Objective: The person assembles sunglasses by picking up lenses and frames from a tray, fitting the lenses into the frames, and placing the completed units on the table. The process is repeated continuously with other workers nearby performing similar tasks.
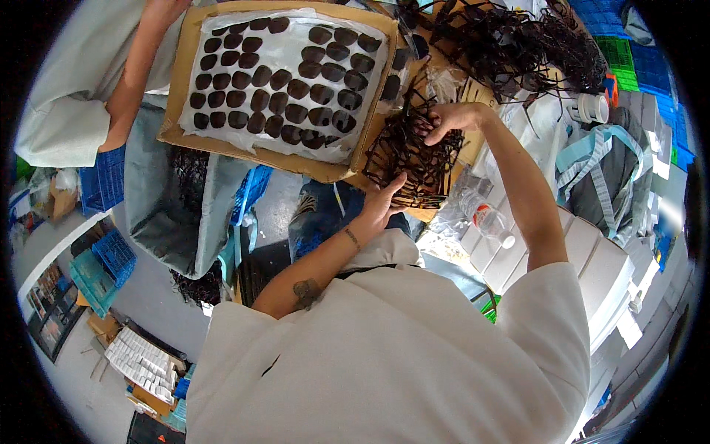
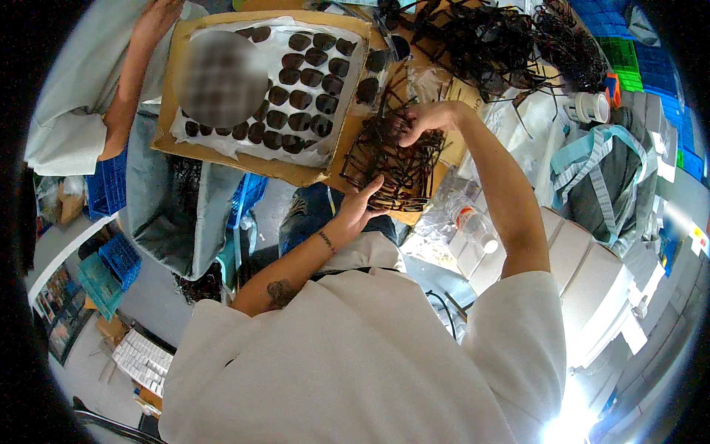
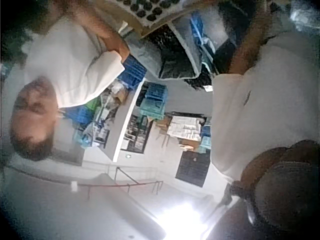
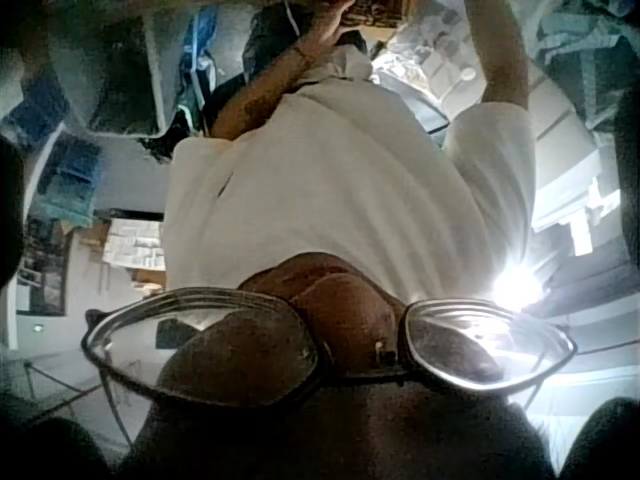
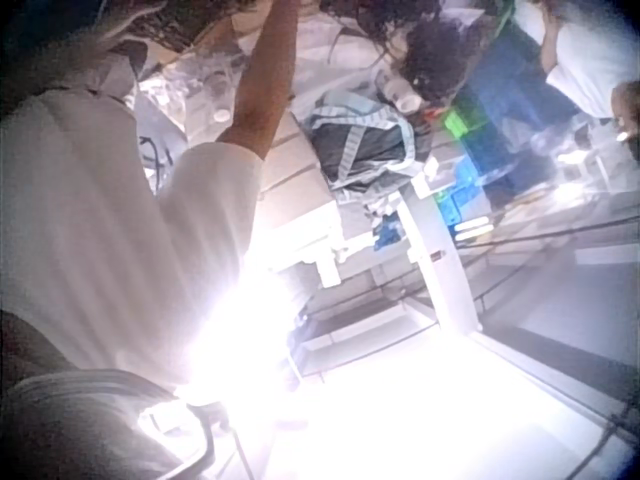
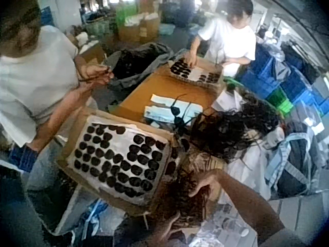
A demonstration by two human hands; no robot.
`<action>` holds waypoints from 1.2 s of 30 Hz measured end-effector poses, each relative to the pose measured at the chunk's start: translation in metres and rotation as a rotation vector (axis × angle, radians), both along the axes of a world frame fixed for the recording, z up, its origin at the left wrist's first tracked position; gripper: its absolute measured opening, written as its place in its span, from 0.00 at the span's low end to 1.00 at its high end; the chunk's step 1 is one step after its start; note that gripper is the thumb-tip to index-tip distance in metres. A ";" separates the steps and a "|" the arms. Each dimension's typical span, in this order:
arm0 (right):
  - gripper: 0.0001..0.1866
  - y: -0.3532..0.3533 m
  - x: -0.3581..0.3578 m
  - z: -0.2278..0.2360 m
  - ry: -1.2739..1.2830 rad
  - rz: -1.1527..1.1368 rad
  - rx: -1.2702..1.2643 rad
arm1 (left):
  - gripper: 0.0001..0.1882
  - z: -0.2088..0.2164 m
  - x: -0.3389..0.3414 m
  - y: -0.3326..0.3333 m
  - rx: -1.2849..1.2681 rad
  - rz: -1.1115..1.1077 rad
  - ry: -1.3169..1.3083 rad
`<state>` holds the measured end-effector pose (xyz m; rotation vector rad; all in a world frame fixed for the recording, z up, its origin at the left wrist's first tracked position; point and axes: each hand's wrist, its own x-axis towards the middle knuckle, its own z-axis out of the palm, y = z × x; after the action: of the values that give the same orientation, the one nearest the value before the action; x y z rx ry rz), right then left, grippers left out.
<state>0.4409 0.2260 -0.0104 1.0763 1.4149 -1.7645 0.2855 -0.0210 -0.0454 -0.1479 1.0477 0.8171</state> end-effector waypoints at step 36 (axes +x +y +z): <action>0.24 -0.351 -0.420 0.143 0.730 -0.151 0.410 | 0.31 0.095 -0.364 -0.248 0.458 1.106 0.825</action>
<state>0.0211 -0.1253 0.1330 0.7594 2.2583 -2.1534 -0.0780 -0.2686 0.0500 0.0284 1.5028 2.2260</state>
